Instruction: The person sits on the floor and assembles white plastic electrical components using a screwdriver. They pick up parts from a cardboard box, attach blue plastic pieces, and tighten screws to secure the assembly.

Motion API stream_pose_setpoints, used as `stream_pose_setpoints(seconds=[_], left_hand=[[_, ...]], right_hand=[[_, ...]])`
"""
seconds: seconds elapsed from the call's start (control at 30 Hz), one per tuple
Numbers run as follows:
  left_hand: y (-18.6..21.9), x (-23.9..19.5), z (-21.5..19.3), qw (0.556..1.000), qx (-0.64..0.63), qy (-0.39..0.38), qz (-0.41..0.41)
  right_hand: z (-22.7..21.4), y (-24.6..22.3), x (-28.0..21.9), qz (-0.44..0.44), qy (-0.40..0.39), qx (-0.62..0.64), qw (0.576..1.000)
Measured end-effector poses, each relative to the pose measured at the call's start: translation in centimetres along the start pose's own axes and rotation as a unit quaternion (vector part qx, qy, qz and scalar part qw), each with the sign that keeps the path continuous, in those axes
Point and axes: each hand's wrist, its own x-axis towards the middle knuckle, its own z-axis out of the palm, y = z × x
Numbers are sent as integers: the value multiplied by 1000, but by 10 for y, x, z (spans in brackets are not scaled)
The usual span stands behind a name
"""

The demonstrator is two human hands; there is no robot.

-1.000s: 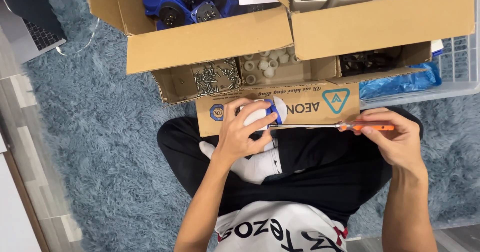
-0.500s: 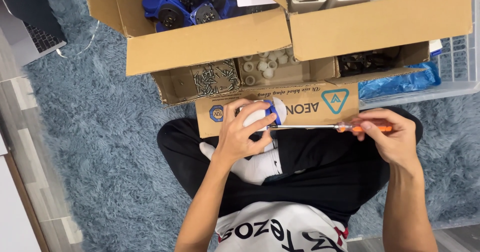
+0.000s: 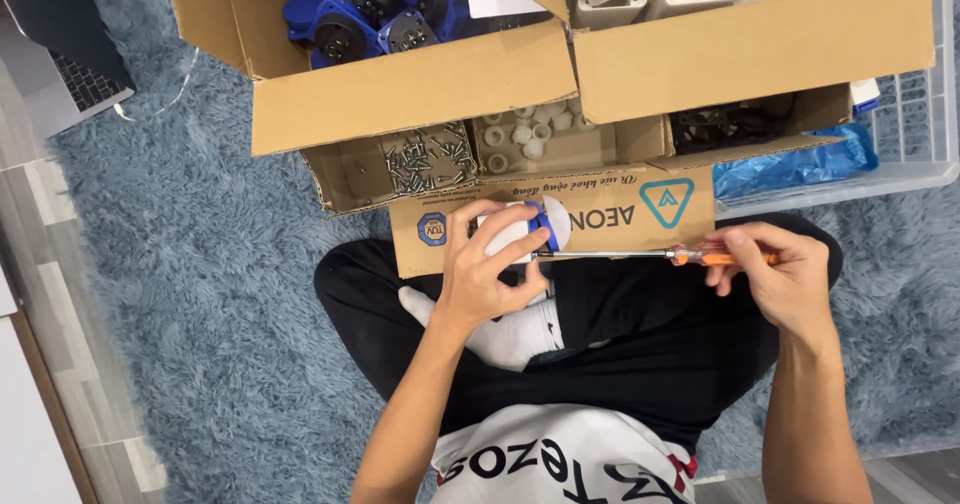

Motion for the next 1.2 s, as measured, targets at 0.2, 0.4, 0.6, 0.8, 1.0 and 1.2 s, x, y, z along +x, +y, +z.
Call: stream_pose_setpoints(seconds=[0.2,0.4,0.6,0.8,1.0,1.2], left_hand=[[4,0,4,1000,11,20,-12],[4,0,7,999,18,37,-6],[3,0,8,998,25,48,9],[2,0,9,998,24,56,14],[1,-1,9,998,28,53,13],[2,1,8,998,21,55,9]], right_hand=[[-12,14,0,-89,-32,31,995],[-14,16,1,-126,-55,68,988],[4,-7,1,-22,24,-5,999],[-19,34,2,-82,-31,106,991],[-26,41,3,-112,-63,145,981],[-31,39,-1,-139,-69,136,978]])
